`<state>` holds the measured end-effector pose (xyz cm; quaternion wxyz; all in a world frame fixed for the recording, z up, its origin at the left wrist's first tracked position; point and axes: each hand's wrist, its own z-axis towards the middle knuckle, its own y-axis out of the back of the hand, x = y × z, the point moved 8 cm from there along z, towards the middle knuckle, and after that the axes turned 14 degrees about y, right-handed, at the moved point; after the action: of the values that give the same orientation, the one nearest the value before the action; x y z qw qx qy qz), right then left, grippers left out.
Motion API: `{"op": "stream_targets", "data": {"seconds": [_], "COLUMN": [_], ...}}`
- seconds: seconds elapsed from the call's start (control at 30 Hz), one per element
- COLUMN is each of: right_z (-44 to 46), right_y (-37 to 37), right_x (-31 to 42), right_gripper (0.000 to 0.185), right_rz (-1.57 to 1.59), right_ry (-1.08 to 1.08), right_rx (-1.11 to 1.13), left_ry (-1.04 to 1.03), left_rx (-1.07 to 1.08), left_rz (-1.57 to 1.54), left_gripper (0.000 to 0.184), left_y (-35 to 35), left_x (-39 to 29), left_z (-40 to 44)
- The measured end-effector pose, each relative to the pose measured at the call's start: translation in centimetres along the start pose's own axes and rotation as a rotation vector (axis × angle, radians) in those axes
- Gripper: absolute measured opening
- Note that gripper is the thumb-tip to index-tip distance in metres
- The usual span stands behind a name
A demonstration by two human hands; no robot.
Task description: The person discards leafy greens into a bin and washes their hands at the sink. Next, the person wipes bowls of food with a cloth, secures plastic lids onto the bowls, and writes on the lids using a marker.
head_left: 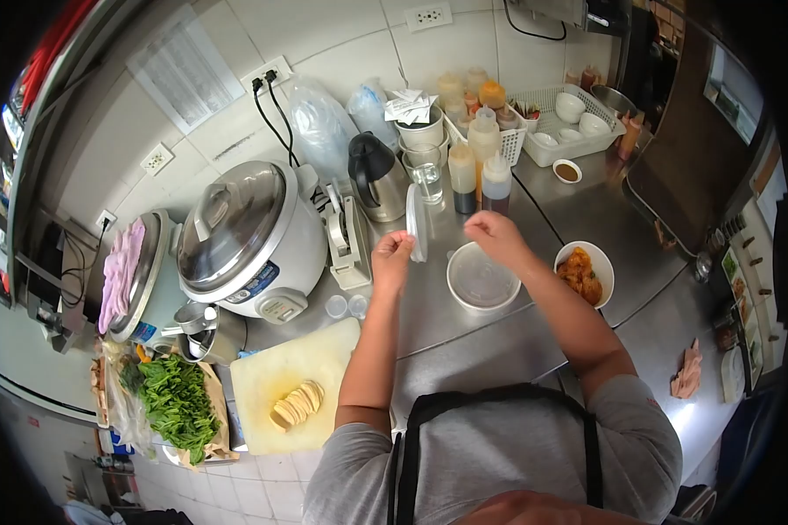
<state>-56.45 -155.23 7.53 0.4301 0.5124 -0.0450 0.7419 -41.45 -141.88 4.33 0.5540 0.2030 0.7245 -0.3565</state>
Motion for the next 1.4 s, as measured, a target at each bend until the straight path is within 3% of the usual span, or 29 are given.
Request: {"op": "stream_targets", "data": {"seconds": [0.13,0.2,0.43,0.53,0.67,0.77,0.87,0.97,1.07,1.27,1.37,1.4], "right_z": [0.7,0.9,1.3,1.6,2.0,2.7,2.9,3.0,2.8,1.2,-0.2,-0.6], "right_y": [-4.7,-5.3,-4.5,-3.1,-3.8,-3.8,-4.5,-4.9,-4.7,-4.0,-4.1,-4.6], "right_x": [2.0,2.6,2.4,-0.7,-4.0,-1.7,1.4,3.6,3.8,-0.5,0.1,0.2], "right_gripper": [0.017,0.017,0.015,0.016,0.019,0.024,0.029,0.030,0.025,0.013,0.012,0.012], "right_rz": [0.263,0.312,0.039,0.106,0.020,-0.069,0.491,0.792,0.893,0.454,0.398,0.516], "right_ry": [0.021,-0.013,-0.012,-0.113,-0.157,0.132,-0.260,-0.303,-0.355,-0.346,-0.343,-0.376], "right_rx": [0.095,0.078,0.092,0.019,0.194,0.095,0.114,0.165,0.121,0.133,0.164,0.193], "left_ry": [0.008,-0.034,-0.085,0.004,-0.013,-0.038,0.008,0.064,0.116,0.196,0.251,0.261], "left_rx": [0.035,0.034,-0.065,-0.126,0.107,0.233,0.314,0.361,0.395,0.342,0.256,0.251], "left_rz": [-0.057,0.055,0.139,-0.143,-0.476,-0.596,-0.627,-0.657,-0.682,-0.565,-0.556,-0.557], "left_gripper": [0.008,0.007,0.005,0.008,0.015,0.017,0.030,0.035,0.034,0.026,0.025,0.026], "left_y": [-1.9,-2.2,0.1,4.2,5.6,5.3,5.0,4.3,3.9,4.1,5.1,5.3], "left_x": [-0.3,0.1,-0.2,-0.7,-3.5,-5.0,-4.6,-4.3,-3.4,0.4,2.7,3.0], "left_z": [-1.3,-1.5,-2.0,-1.2,-2.0,-2.9,-3.2,-3.5,-3.6,-4.2,-4.3,-4.4]}}
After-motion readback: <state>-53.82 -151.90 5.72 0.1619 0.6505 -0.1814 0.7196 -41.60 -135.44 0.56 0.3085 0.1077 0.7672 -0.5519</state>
